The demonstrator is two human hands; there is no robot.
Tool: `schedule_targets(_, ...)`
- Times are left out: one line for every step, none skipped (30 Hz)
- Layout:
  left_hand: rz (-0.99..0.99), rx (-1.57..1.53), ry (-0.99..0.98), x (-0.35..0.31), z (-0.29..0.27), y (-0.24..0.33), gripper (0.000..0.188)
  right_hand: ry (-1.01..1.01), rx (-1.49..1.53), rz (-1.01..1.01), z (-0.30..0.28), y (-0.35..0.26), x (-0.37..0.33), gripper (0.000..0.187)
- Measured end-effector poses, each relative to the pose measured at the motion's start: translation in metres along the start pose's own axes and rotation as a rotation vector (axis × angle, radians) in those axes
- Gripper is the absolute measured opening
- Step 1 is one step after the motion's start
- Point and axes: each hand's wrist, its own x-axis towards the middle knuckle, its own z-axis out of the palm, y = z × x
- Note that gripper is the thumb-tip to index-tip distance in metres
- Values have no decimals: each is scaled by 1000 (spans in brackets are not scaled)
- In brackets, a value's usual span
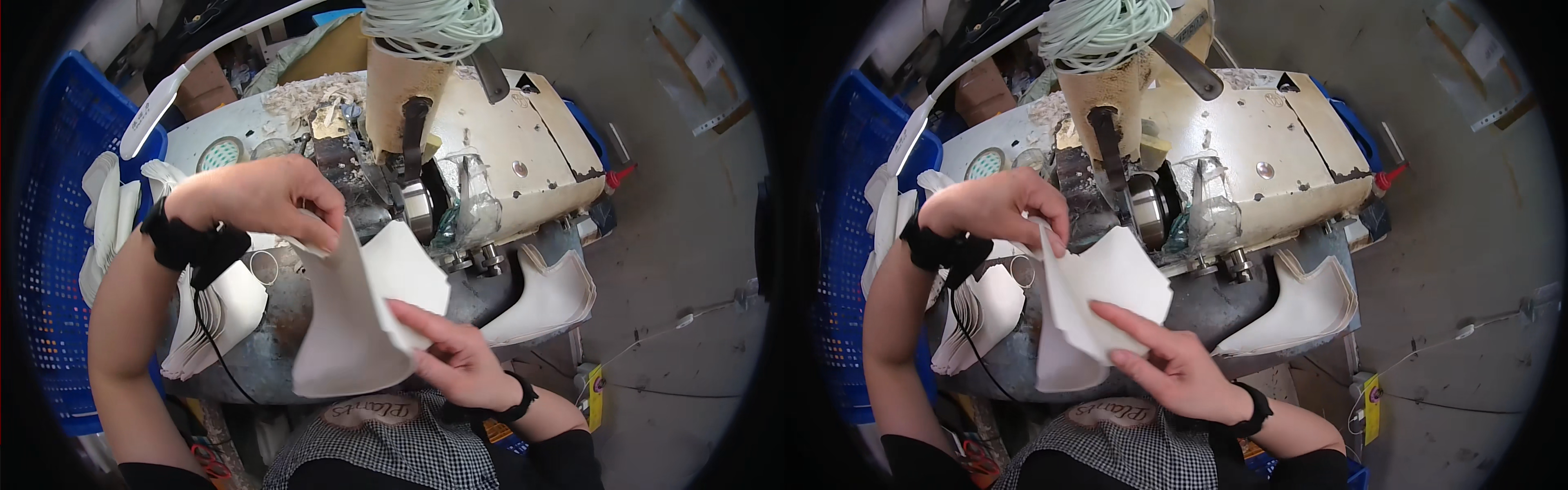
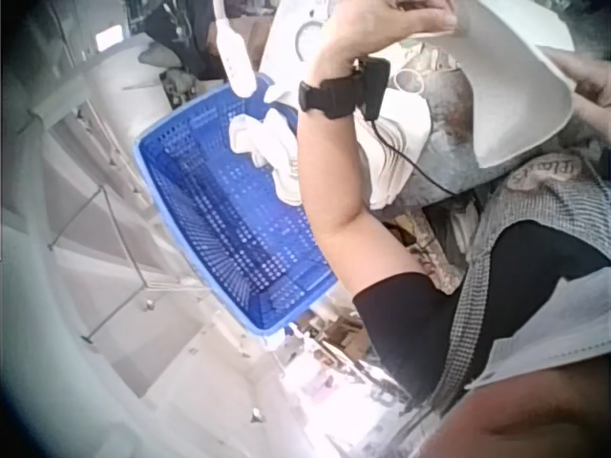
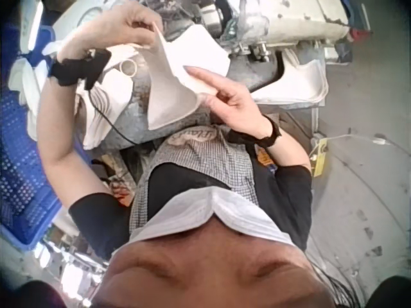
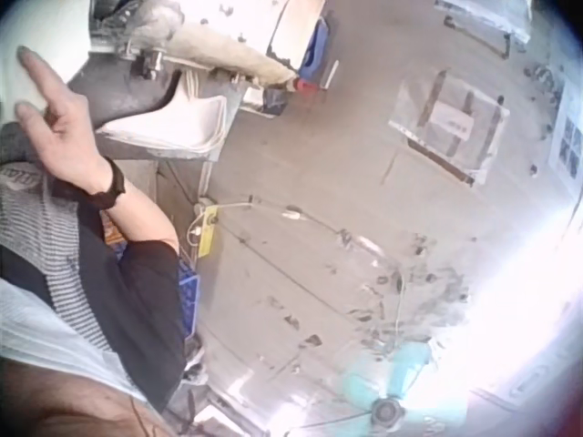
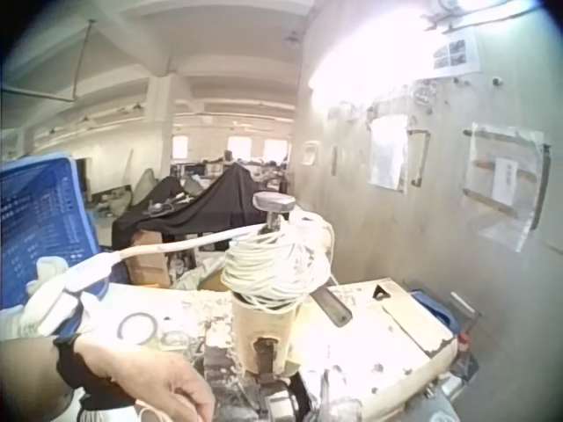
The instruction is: The person takes white fabric pieces from a blue basket and feeds them one by one into a sewing machine. They guide the fabric through the machine, remove the stitched piece, and place it on a growing pile on the table. The process is repeated continuously throughout the clip.
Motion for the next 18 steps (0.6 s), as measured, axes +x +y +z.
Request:
schedule_targets(1,66,-11,2,-5,0,17,-48,-16,-37,5,2,5,53)
schedule_targets(3,132,-23,4,-10,-1,16,-110,151,39,11,1,8,61)
schedule_targets(3,200,-37,6,-14,-2,16,-121,213,39,17,3,12,63)
schedule_targets(-1,240,-11,9,-15,-4,14,-131,275,39,22,5,16,65)
schedule_targets(-2,270,-13,12,-17,-4,15,-141,336,39,24,6,18,68)
schedule_targets(-3,297,-12,15,-19,-4,15,-227,430,100,21,9,22,71)
schedule_targets(-4,325,-11,17,-21,-4,15,-220,468,63,22,10,24,71)
schedule_targets(0,330,-5,19,-24,-4,16,-213,506,25,25,11,27,71)
schedule_targets(3,333,2,22,-26,-5,17,-205,543,-10,27,12,29,71)
schedule_targets(7,335,8,24,-28,-6,17,-195,556,-20,28,12,31,72)
schedule_targets(-15,334,3,27,-29,-5,17,-183,568,-30,29,12,33,72)
schedule_targets(-37,331,0,29,-31,-4,17,-174,579,-40,28,11,34,73)
schedule_targets(-58,329,-3,32,-32,-3,18,-144,568,-47,27,11,34,73)
schedule_targets(7,332,32,36,-31,-3,19,-115,557,-54,25,12,34,73)
schedule_targets(65,336,77,38,-30,-4,22,-98,544,-62,23,12,34,73)
schedule_targets(123,340,122,40,-29,-5,24,-74,507,-46,20,11,33,72)
schedule_targets(128,280,142,43,-26,-6,24,-50,469,-30,15,11,31,72)
schedule_targets(133,223,165,44,-22,-8,23,-29,429,-17,10,11,29,71)
